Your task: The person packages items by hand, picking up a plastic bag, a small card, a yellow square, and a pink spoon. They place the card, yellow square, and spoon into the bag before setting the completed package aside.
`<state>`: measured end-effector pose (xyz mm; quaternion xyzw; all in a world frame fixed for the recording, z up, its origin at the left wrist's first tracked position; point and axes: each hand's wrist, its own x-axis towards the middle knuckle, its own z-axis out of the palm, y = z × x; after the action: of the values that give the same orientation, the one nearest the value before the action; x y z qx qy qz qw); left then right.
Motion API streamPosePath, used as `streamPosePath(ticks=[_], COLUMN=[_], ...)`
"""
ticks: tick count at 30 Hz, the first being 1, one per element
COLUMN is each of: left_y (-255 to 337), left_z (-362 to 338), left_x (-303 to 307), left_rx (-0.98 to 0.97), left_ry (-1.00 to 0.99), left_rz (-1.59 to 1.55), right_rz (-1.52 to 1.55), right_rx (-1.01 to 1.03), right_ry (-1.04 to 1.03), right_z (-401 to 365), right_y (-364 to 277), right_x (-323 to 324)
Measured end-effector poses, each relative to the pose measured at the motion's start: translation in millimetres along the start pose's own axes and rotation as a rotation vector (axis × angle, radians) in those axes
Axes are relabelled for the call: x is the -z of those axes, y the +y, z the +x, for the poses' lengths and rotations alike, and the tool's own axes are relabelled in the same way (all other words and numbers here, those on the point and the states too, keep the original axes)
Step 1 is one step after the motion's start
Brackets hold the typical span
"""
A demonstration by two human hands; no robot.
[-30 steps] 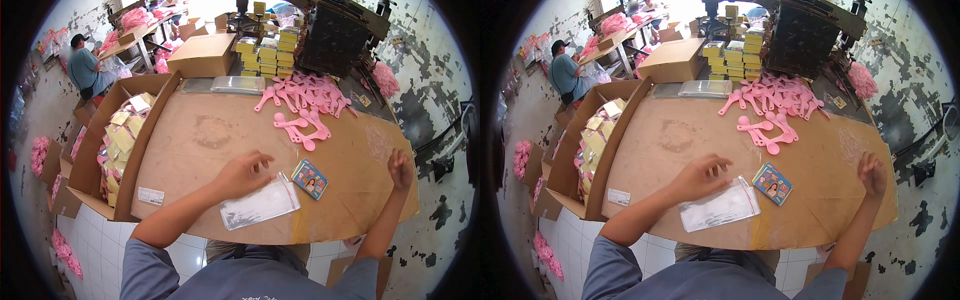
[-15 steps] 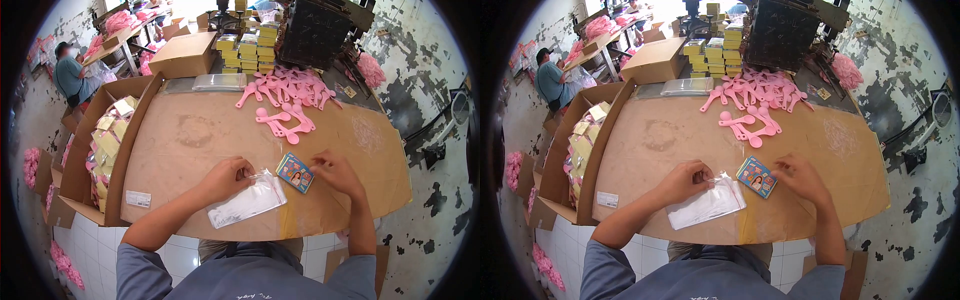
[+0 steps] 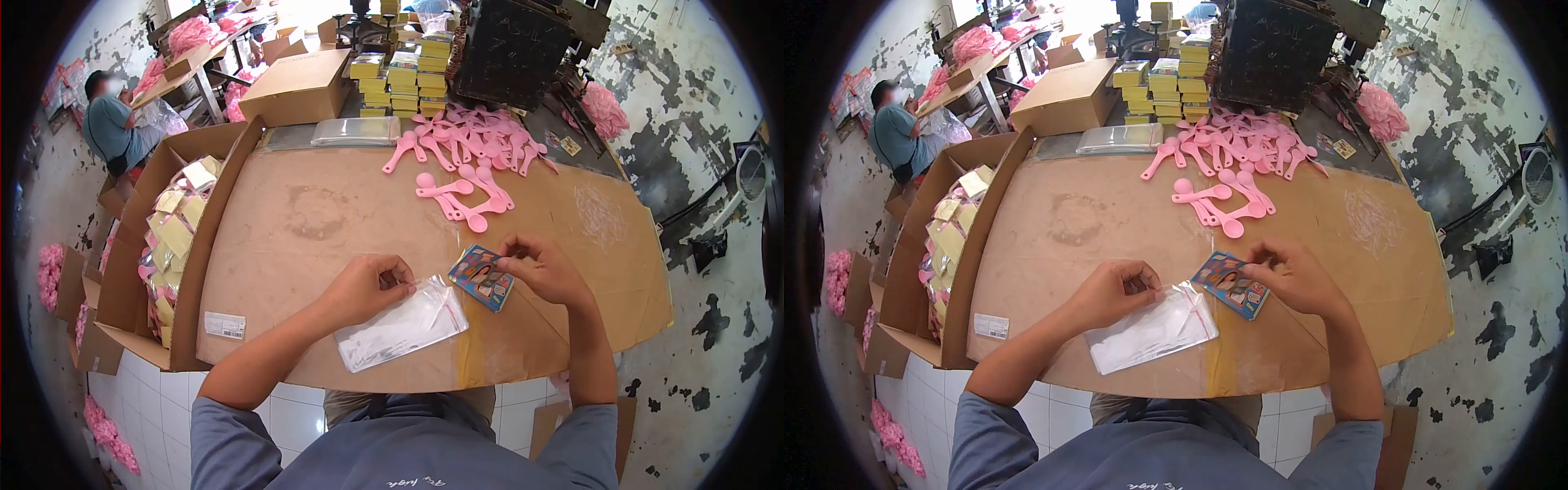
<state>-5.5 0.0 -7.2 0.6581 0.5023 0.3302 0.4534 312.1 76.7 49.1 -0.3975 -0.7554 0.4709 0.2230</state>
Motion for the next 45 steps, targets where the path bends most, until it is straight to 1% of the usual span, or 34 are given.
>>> streamPosePath(ticks=[2, 5, 7, 8, 10, 11, 13, 14, 17, 20, 23, 26, 29, 31, 32, 34, 35, 37, 38, 41, 43, 44, 45], left_y=[5.0, 5.1, -6.0, -5.2, 0.8, 4.4, 11.6, 13.4, 14.7, 16.4, 19.4, 16.4, 17.6, 14.9, 17.1, 25.2, 27.9, 31.1, 27.6, 18.0, 19.5, 20.6, 21.9], left_z=[-0.2, -0.4, 2.3, 2.4, 4.2, 4.5, 4.1, 3.8, 2.3, 1.0, -0.5, 0.2, -1.0, -1.2, -2.2, -5.0, -5.8, -7.2, -7.0, -5.3, -5.1, -5.6, -6.7], left_x=[0.0, 1.7, 4.3, 6.9, 13.1, 16.6, 22.8, 23.7, 21.6, 10.5, 5.6, 3.2, 1.9, -1.2, -1.9, -3.4, -4.4, -5.0, -5.8, -7.7, -6.7, -6.2, -5.4], left_rx=[-0.015, -0.045, -0.084, -0.073, -0.052, -0.053, -0.057, -0.055, -0.046, -0.025, 0.007, 0.016, 0.010, -0.011, -0.015, -0.024, -0.025, -0.028, -0.033, -0.048, -0.052, -0.040, -0.029], left_ry=[-0.003, -0.004, 0.018, 0.043, 0.094, 0.078, 0.045, 0.030, -0.002, -0.012, -0.017, -0.033, -0.035, -0.029, -0.031, -0.038, -0.047, -0.065, -0.039, 0.031, 0.052, 0.043, 0.034], left_rz=[-0.002, -0.025, -0.051, -0.116, -0.251, -0.346, -0.537, -0.541, -0.538, -0.504, -0.467, -0.436, -0.410, -0.402, -0.312, -0.134, -0.128, -0.113, -0.174, -0.335, -0.406, -0.335, -0.263], right_rz=[0.386, 0.121, -0.122, -0.245, -0.113, -0.047, 0.236, 0.378, 0.231, 0.355, 0.396, 0.324, 0.097, -0.068, -0.151, -0.083, -0.049, 0.132, 0.222, 0.234, 0.052, -0.038, -0.034], right_rx=[0.045, 0.082, 0.158, 0.194, 0.194, 0.193, 0.064, -0.001, 0.085, 0.189, 0.248, 0.304, 0.279, 0.457, 0.545, 0.458, 0.415, 0.290, 0.227, 0.166, 0.297, 0.361, 0.377], right_ry=[-0.124, -0.308, -0.316, -0.319, -0.270, -0.243, -0.111, -0.044, 0.172, 0.216, 0.260, 0.249, 0.183, 0.156, 0.142, 0.127, 0.120, 0.127, 0.129, 0.210, 0.120, 0.077, 0.029], right_z=[10.1, 24.7, 25.8, 25.6, 25.6, 25.6, 28.3, 30.5, 35.2, 30.4, 27.8, 24.0, 20.6, 25.6, 27.3, 22.9, 20.0, 19.5, 20.6, 20.0, 16.2, 14.8, 16.0], right_y=[-1.4, 0.1, -9.0, -11.4, -5.1, -0.2, 17.7, 22.3, 24.7, 11.1, 4.1, 5.6, 9.3, 4.4, 0.8, -11.9, -15.5, -8.3, -3.9, 4.4, -6.6, -11.9, -12.5], right_x=[-18.2, -37.4, -44.4, -46.5, -45.3, -43.2, -36.9, -35.9, -41.1, -52.5, -56.5, -57.5, -51.4, -51.0, -52.2, -66.0, -72.2, -80.7, -83.8, -75.9, -74.2, -73.8, -73.0])
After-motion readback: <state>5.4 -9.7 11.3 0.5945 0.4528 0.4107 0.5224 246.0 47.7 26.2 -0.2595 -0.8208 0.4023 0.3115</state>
